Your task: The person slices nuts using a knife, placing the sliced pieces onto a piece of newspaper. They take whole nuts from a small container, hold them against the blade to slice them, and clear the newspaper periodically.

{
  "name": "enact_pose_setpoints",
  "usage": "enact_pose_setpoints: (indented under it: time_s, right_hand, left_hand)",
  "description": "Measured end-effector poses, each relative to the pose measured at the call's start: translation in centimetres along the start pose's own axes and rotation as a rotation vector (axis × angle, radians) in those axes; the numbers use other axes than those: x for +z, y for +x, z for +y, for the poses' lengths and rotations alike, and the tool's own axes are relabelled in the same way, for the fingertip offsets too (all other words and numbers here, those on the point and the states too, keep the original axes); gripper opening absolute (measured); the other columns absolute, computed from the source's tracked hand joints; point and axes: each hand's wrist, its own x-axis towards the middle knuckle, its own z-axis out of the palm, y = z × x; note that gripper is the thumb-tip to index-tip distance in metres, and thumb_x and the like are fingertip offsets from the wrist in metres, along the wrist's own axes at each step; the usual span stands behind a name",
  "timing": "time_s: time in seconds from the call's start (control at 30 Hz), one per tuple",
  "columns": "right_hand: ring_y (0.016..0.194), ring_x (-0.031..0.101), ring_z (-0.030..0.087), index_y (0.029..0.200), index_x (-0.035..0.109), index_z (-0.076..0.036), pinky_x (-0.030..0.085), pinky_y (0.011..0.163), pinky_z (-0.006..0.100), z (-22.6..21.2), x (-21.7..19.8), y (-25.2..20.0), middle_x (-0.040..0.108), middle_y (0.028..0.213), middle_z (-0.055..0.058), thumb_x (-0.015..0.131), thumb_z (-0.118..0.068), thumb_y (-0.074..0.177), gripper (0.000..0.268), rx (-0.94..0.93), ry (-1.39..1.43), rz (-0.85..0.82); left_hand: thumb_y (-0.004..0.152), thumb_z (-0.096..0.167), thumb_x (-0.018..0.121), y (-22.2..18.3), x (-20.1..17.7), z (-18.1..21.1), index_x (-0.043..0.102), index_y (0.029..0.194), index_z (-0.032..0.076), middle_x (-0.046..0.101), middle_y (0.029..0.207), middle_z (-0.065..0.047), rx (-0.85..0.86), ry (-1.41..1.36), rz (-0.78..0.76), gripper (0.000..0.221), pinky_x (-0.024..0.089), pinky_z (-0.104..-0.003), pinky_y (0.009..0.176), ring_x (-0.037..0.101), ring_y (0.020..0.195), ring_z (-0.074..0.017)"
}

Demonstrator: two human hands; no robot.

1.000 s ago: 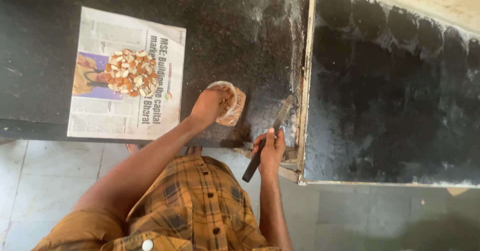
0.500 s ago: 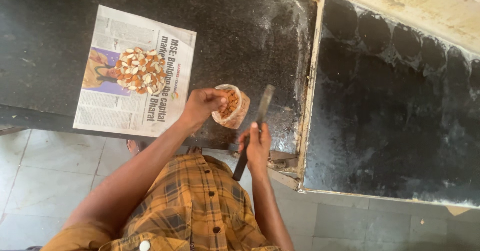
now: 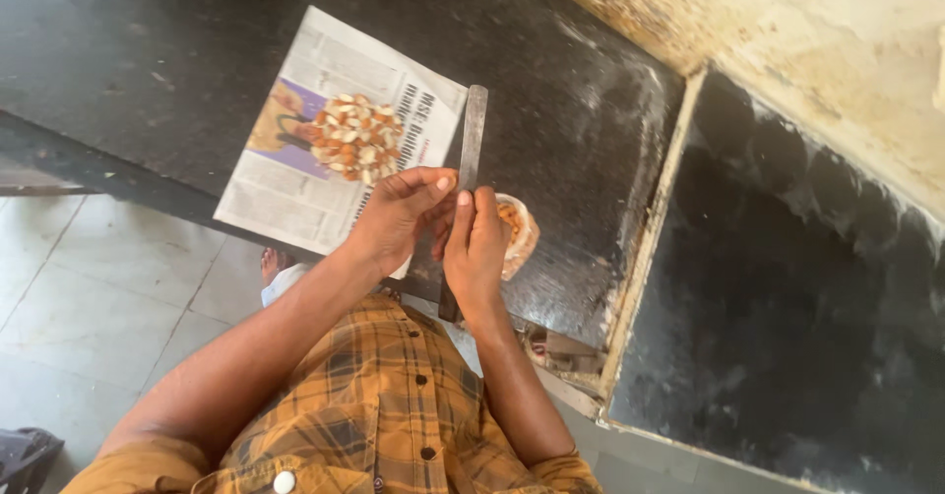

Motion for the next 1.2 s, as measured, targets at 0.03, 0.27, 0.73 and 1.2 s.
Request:
enact_pose_setpoints:
  time_s: [0.03, 0.27, 0.73, 1.2]
  right_hand:
    - [0.043, 0.058, 0.011, 0.090, 0.045, -0.004, 0.043, 0.037, 0.026, -0.4, 0.6, 0.2, 0.060, 0.058, 0.005, 0.043, -0.019, 0.112, 0.027, -0.009, -0.019, -0.016]
    - [0.042, 0.061, 0.012, 0.088, 0.046, -0.003, 0.044, 0.036, 0.025, -3.3, 5.2, 1.8, 0.063, 0.059, 0.007, 0.043, -0.017, 0.112, 0.028, -0.050, -0.033, -0.037]
    - [0.044, 0.062, 0.012, 0.091, 0.047, -0.002, 0.044, 0.037, 0.026, -5.3, 9.8, 2.4, 0.064, 0.059, 0.007, 0.041, -0.018, 0.113, 0.028, -0.083, -0.035, -0.023]
    - [0.041, 0.058, 0.010, 0.093, 0.048, -0.001, 0.042, 0.036, 0.027, -5.3, 11.1, 2.0, 0.062, 0.057, 0.006, 0.038, -0.021, 0.113, 0.030, -0.022, 0.018, -0.053]
  left_hand:
    - [0.098, 0.021, 0.068, -0.3, -0.4, 0.6, 0.069, 0.108, 0.002, 0.071, 0.083, -0.011, 0.010, 0.002, -0.008, 0.021, 0.051, -0.033, 0.045, 0.065, 0.063, -0.0202]
    - [0.099, 0.019, 0.068, -1.4, -2.3, 5.4, 0.072, 0.104, 0.003, 0.069, 0.077, -0.011, 0.082, 0.007, -0.011, 0.018, 0.048, -0.031, 0.040, 0.062, 0.055, -0.0180]
    - [0.099, 0.013, 0.069, -2.3, -4.5, 10.4, 0.070, 0.101, -0.001, 0.071, 0.082, -0.009, 0.137, 0.005, -0.101, 0.015, 0.049, -0.029, 0.040, 0.062, 0.056, -0.0148]
    - [0.099, 0.009, 0.066, -3.0, -4.7, 11.6, 0.068, 0.098, -0.003, 0.071, 0.079, -0.009, 0.134, 0.178, 0.011, 0.012, 0.051, -0.029, 0.040, 0.062, 0.055, -0.0137]
